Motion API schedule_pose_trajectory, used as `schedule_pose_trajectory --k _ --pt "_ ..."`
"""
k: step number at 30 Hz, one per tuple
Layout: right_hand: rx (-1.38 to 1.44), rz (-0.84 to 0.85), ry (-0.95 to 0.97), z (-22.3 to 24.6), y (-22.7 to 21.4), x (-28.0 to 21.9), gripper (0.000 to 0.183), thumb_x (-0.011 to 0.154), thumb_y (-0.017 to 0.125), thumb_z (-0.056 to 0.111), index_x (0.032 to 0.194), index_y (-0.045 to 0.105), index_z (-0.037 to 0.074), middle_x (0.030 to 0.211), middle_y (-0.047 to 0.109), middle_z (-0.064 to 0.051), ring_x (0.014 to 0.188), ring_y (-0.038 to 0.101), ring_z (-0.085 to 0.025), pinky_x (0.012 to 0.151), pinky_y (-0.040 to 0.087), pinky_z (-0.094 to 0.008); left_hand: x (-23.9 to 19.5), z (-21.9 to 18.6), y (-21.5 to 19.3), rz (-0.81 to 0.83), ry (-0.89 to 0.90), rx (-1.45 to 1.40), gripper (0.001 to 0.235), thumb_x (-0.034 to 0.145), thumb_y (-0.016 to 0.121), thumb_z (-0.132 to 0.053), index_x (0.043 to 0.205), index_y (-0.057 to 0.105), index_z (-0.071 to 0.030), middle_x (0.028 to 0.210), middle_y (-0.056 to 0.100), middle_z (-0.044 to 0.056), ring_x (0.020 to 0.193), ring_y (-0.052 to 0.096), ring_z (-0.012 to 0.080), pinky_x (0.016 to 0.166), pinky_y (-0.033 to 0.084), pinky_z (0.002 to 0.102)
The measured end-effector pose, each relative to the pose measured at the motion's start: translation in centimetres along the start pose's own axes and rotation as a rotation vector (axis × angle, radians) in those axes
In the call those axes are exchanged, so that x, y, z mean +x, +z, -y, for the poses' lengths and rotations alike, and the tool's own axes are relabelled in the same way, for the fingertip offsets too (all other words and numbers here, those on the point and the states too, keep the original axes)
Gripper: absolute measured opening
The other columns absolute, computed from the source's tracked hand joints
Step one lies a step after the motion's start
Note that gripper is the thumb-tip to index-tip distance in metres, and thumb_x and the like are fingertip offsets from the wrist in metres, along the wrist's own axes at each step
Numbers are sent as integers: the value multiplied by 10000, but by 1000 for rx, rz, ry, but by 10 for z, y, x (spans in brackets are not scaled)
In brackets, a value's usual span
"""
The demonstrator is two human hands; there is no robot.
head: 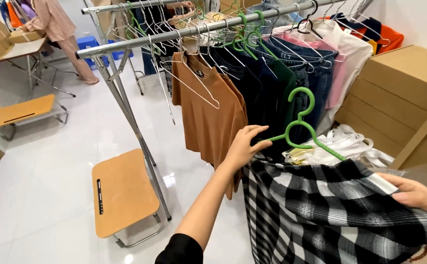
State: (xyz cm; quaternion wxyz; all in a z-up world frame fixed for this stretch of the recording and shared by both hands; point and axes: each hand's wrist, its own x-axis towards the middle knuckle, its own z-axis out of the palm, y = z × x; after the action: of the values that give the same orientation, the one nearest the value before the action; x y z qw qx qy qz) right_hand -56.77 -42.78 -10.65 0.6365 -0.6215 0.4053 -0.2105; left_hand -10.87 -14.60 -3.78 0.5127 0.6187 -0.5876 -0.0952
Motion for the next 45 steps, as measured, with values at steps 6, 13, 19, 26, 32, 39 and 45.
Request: schedule_pose_trajectory --k 6,13,19,26,32,39,45 --pt "176 240 -28 -86 -133 71 1011 622 589 -302 1613 432 -178 1555 568 -411 1353 547 -537 1080 407 -613 34 -4 -19 -195 54 131 323 1015 638 -257 1283 725 -100 1359 603 75 1225 614 253 1041 515 361" --pt "134 1 63 -56 -107 69 959 723 363 -441 1638 404 -158 1595 511 -387 1402 478 -515 1133 348 -585 129 19 -44 -311 293 459 250 962 611 -65 1169 742 -115 1128 704 62 889 711 293 804 581 420" --pt "123 -75 82 -63 -131 99 961 744 454 -475 1638 447 -122 1575 562 -384 1325 544 -560 1033 419 -652 227 103 -27 -309 557 907 303 897 661 -167 1195 710 -162 1290 617 56 1173 583 276 937 464 405" --pt "359 22 -104 -68 -101 101 938 648 511 -187 1585 466 -180 1350 637 -527 1183 610 -631 942 466 -722 281 164 -21 231 348 1124 249 896 822 -213 1136 766 -247 1238 705 81 1353 560 304 1255 217 636" --pt "172 431 -282 -19 -68 160 901 688 867 7 1511 546 -171 1430 742 -370 1272 712 -458 1027 539 -570 256 154 -65 337 227 1028 301 949 646 -212 1180 799 -330 1177 607 42 1215 512 280 889 589 407" --pt "32 -82 -39 231 190 120 631 783 494 -113 1377 660 -249 1484 676 -303 1343 554 -394 1130 333 -450 219 143 -109 380 154 1064 376 942 653 -185 1261 782 -337 1152 598 43 1202 517 266 846 609 400" --pt "171 104 -151 240 276 119 542 895 492 -89 1406 657 -161 1269 720 -288 1013 590 -324 853 415 -384 186 151 -136 308 282 1101 356 923 653 -186 1212 801 -332 1058 594 20 1115 548 227 720 599 332"
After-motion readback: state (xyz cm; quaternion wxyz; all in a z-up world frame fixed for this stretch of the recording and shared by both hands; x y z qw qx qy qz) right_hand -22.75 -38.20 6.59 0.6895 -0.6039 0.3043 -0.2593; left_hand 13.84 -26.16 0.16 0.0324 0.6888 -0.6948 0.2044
